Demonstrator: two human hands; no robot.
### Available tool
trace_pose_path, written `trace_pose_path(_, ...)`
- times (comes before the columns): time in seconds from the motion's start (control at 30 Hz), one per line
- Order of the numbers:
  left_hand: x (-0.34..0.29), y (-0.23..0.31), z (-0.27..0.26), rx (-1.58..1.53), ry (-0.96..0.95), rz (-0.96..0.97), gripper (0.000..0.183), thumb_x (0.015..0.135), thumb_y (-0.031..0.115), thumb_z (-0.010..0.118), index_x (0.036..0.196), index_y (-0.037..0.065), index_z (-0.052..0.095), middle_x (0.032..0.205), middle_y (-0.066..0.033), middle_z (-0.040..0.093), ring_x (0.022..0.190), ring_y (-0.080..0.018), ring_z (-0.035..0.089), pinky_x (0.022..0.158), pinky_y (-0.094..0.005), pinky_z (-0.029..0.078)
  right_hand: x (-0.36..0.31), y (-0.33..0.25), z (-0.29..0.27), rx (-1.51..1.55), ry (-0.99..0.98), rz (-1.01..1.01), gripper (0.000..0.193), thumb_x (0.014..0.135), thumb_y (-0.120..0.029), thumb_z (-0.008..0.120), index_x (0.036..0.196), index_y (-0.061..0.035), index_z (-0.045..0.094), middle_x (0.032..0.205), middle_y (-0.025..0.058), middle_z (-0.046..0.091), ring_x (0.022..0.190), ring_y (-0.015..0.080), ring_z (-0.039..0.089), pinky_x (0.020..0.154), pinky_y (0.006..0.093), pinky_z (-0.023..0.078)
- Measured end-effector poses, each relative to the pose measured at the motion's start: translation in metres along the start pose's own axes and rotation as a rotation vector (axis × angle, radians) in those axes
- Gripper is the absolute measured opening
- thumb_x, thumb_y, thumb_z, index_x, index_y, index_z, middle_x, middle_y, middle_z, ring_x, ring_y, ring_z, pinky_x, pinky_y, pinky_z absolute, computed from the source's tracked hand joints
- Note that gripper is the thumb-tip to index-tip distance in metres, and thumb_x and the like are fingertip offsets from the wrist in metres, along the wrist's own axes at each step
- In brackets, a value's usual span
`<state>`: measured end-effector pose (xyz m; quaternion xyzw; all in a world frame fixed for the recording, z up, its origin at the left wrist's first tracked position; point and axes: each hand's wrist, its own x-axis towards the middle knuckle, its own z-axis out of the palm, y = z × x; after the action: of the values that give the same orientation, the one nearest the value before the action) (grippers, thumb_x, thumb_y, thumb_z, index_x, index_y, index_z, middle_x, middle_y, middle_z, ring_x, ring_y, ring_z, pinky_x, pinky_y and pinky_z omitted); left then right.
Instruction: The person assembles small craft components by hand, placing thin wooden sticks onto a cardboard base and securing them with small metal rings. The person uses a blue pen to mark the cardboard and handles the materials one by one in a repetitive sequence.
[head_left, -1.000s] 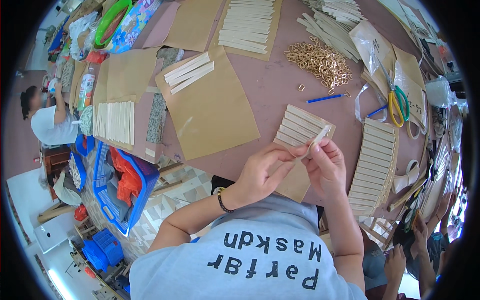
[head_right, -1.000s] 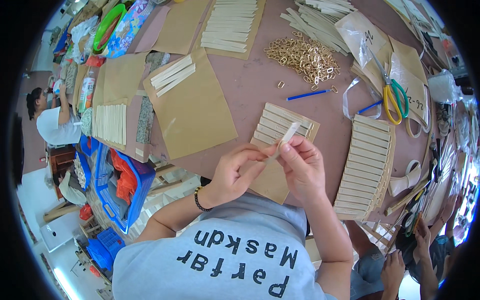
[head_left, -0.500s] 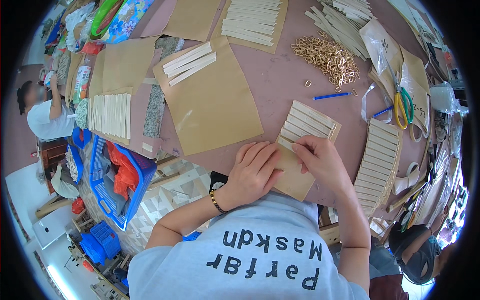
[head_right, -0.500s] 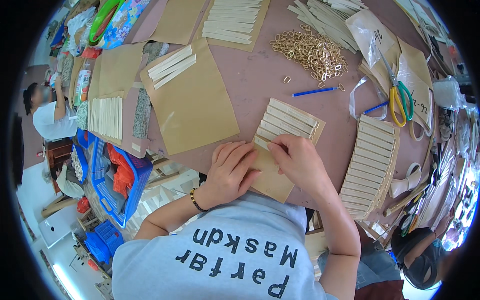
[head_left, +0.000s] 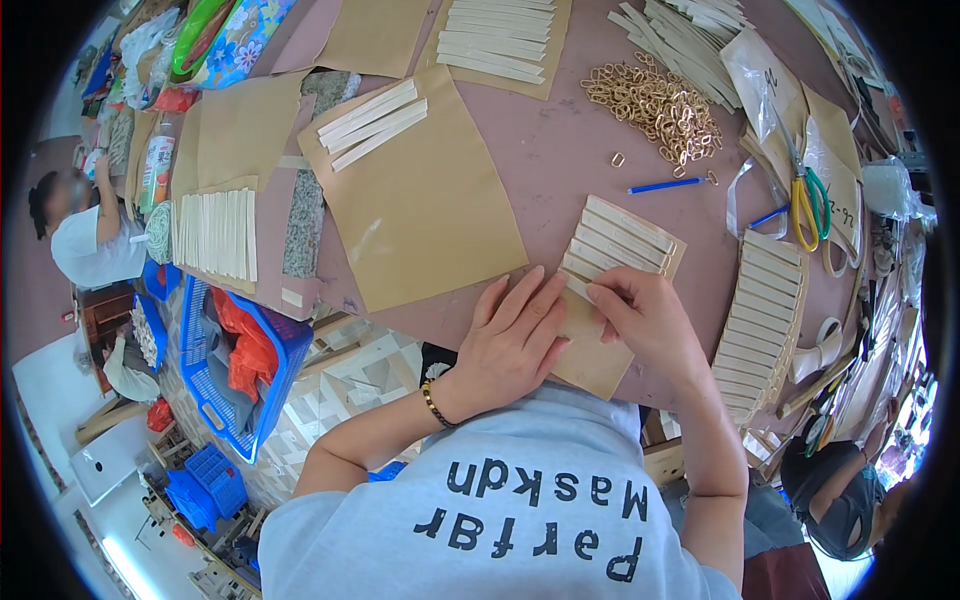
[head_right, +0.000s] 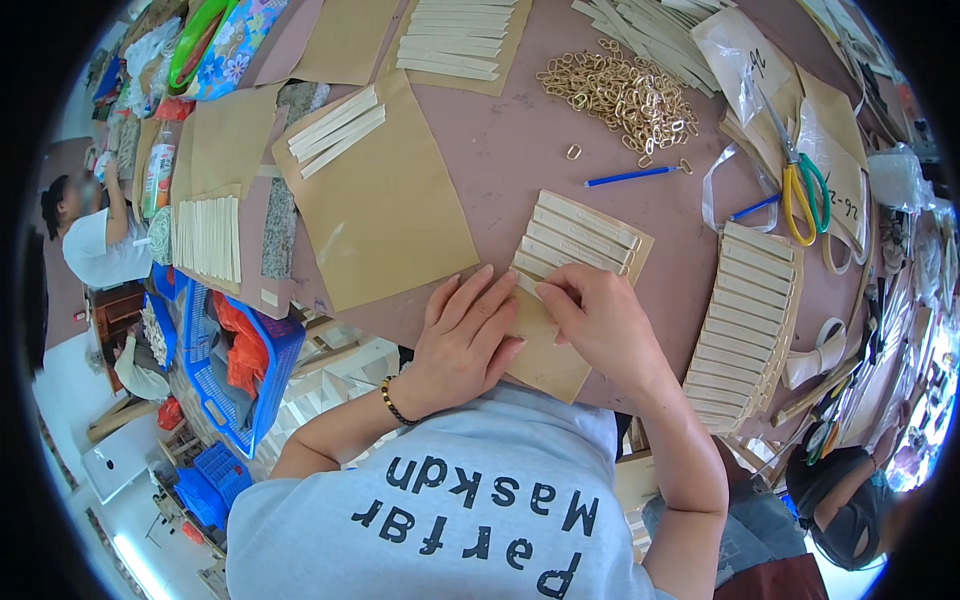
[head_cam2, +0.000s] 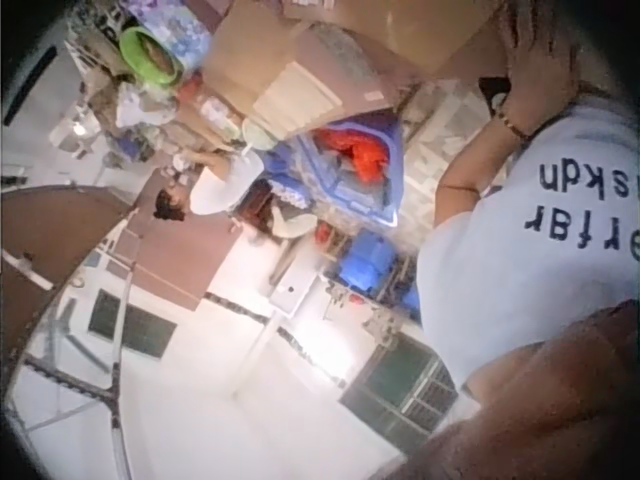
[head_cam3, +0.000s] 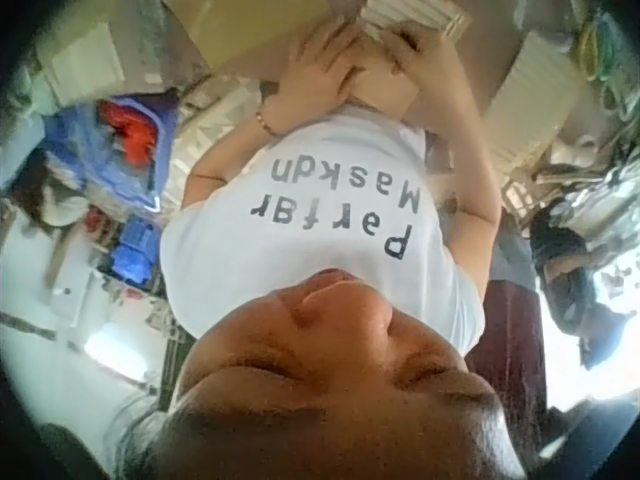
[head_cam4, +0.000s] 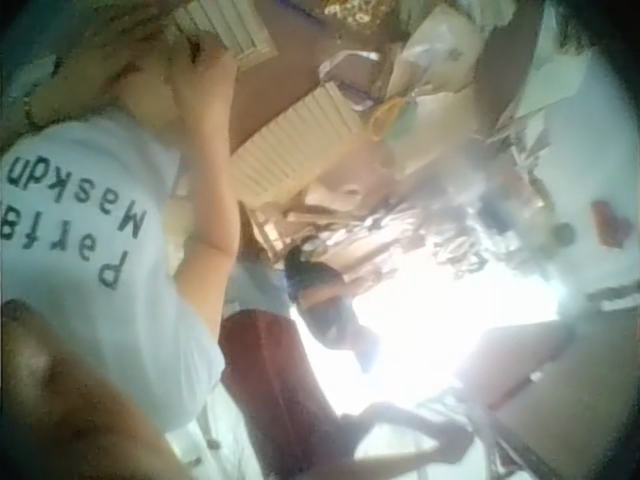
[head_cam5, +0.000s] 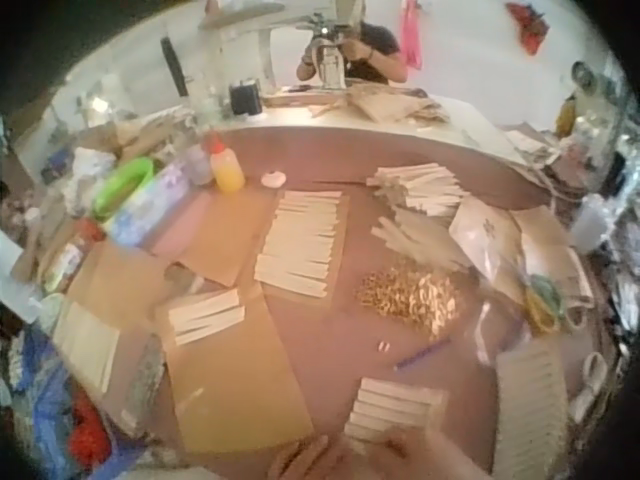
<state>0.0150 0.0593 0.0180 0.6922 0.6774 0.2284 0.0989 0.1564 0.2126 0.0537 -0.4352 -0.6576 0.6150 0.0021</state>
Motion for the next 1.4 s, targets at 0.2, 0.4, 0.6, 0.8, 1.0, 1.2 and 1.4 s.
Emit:
trace_pose_path(0.2, 0.000, 0.003, 0.001, 0.043, -0.013, -0.009, 0.039, 0.084, 0.025, 0.067, 0.114, 0.002, 0.060, 0.142, -0.0134, 0.050, 0.133, -0.0310, 0.043, 0.111, -0.0515, 0.027, -0.024, 0.010, -0.020, -0.031, 0.116, 0.067, 0.015, 0.088, -0.009, 0.063, 0.093, 0.0053, 0.062, 0.072, 0.0112, 0.067, 0.059, 0.0151, 0.063, 0.057, 0.0297, 0.049)
trace_pose_path(0.4, 0.001, 0.003, 0.002, 0.049, -0.023, 0.003, 0.041, 0.083, 0.023, 0.068, 0.115, 0.000, 0.059, 0.142, -0.0147, 0.049, 0.134, -0.0319, 0.042, 0.111, -0.0536, 0.025, -0.031, 0.019, -0.018, -0.165, 0.216, 0.011, 0.015, 0.088, -0.010, 0.066, 0.091, 0.0043, 0.062, 0.074, 0.0143, 0.068, 0.064, 0.0196, 0.066, 0.061, 0.0316, 0.051)
trace_pose_path(0.6, 0.001, 0.002, 0.001, 0.034, -0.038, -0.014, 0.041, 0.083, 0.023, 0.068, 0.116, 0.000, 0.059, 0.142, -0.0155, 0.049, 0.134, -0.0318, 0.042, 0.111, -0.0540, 0.024, -0.029, 0.014, -0.017, -0.271, 0.239, -0.016, 0.015, 0.086, -0.012, 0.067, 0.089, 0.0015, 0.061, 0.076, 0.0184, 0.069, 0.066, 0.0279, 0.068, 0.062, 0.0360, 0.052)
trace_pose_path(0.8, 0.003, -0.003, -0.007, -0.057, -0.035, 0.001, 0.046, 0.086, 0.026, 0.067, 0.122, -0.001, 0.057, 0.143, -0.0177, 0.048, 0.134, -0.0328, 0.042, 0.110, -0.0548, 0.026, -0.032, 0.013, -0.017, -0.658, 0.298, -0.048, 0.022, 0.085, -0.020, 0.071, 0.088, -0.0030, 0.058, 0.070, 0.0140, 0.066, 0.061, 0.0309, 0.065, 0.056, 0.0401, 0.049)
trace_pose_path(1.0, 0.035, -0.071, -0.050, 0.120, 0.138, -0.224, 0.063, 0.093, 0.033, 0.060, 0.141, -0.004, 0.041, 0.153, -0.0228, 0.033, 0.141, -0.0396, 0.032, 0.112, -0.0589, 0.023, -0.034, 0.006, -0.011, -0.547, 0.391, -0.289, 0.017, 0.085, -0.014, 0.071, 0.089, -0.0040, 0.059, 0.066, 0.0107, 0.059, 0.055, 0.0284, 0.058, 0.053, 0.0391, 0.045)
trace_pose_path(1.2, 0.050, -0.158, -0.063, 0.565, 0.148, -0.470, 0.071, 0.099, 0.044, 0.048, 0.145, -0.008, 0.033, 0.157, -0.0224, 0.025, 0.149, -0.0367, 0.016, 0.114, -0.0649, 0.010, -0.025, -0.003, 0.001, -0.611, 0.304, -0.545, 0.015, 0.081, -0.008, 0.072, 0.091, -0.0040, 0.061, 0.074, 0.0104, 0.063, 0.071, 0.0289, 0.062, 0.069, 0.0399, 0.046)
trace_pose_path(1.4, 0.046, -0.155, -0.053, 0.530, 0.085, -0.456, 0.079, 0.098, 0.053, 0.042, 0.148, -0.008, 0.029, 0.158, -0.0231, 0.023, 0.150, -0.0354, 0.012, 0.113, -0.0659, 0.001, -0.017, -0.008, 0.011, -0.625, 0.238, -0.648, 0.016, 0.081, -0.008, 0.071, 0.093, -0.0039, 0.061, 0.077, 0.0102, 0.064, 0.075, 0.0299, 0.062, 0.075, 0.0409, 0.045)
